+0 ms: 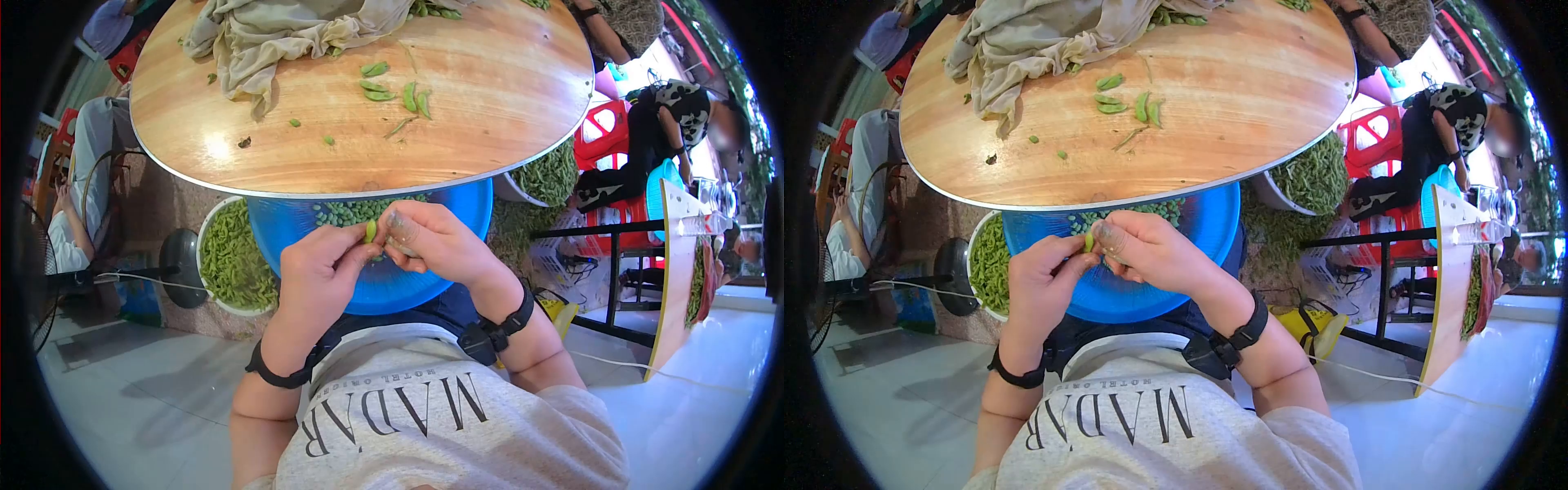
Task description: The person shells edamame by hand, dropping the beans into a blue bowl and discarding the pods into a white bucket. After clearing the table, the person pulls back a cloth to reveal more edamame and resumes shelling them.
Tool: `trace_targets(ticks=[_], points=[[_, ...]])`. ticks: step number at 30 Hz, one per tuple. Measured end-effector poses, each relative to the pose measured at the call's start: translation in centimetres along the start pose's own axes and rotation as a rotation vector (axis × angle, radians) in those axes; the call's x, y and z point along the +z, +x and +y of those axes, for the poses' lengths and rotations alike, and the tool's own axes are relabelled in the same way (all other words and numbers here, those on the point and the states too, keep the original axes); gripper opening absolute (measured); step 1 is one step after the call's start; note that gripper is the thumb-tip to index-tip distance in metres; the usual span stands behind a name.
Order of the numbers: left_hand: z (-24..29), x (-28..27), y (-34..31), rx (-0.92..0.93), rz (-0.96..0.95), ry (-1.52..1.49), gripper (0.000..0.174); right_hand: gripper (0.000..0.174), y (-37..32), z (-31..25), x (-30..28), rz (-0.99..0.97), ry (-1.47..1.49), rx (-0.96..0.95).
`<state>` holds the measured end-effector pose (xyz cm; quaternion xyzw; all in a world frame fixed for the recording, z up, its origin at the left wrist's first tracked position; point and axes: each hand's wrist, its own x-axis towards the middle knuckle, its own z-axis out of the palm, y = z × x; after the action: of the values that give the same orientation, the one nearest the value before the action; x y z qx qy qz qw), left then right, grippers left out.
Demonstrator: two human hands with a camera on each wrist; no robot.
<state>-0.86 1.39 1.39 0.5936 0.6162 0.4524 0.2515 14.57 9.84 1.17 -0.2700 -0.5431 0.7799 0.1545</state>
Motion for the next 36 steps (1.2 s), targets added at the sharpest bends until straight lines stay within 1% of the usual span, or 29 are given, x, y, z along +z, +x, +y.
trace_targets(ticks=[3,8,12,20,26,29,32,33,36], points=[[0.9,-0.3,0.0,0.005,-0.032,0.116,0.018,0.033,0.2,-0.2,0.1,0.018,-0.081,0.030],[0.9,-0.2,-0.2,0.037,-0.009,0.189,0.017,0.033,0.5,-0.6,0.3,-0.001,-0.120,0.057],[1.0,-0.3,-0.2,0.045,-0.003,0.259,0.016,0.030,0.3,-1.1,0.7,0.023,-0.141,0.038],[0.4,0.4,-0.7,0.096,0.042,0.203,0.015,0.023,0.6,-0.4,1.4,0.134,-0.191,-0.015],[0.3,1.0,-1.2,0.099,0.106,0.179,0.018,0.024,0.7,0.3,1.7,0.187,-0.192,-0.056],[-0.4,2.1,-1.4,0.119,0.152,0.158,0.019,0.023,0.5,0.4,1.8,0.235,-0.228,-0.101],[-1.7,3.2,-1.5,0.161,0.181,0.093,0.019,0.022,0.4,0.5,1.7,0.277,-0.356,-0.159],[-1.9,3.3,-1.5,0.179,0.185,0.066,0.019,0.022,0.4,0.5,1.7,0.282,-0.377,-0.169],[-2.2,3.3,-1.2,0.176,0.106,-0.027,0.014,0.022,0.0,0.4,1.5,0.285,-0.401,-0.166]])
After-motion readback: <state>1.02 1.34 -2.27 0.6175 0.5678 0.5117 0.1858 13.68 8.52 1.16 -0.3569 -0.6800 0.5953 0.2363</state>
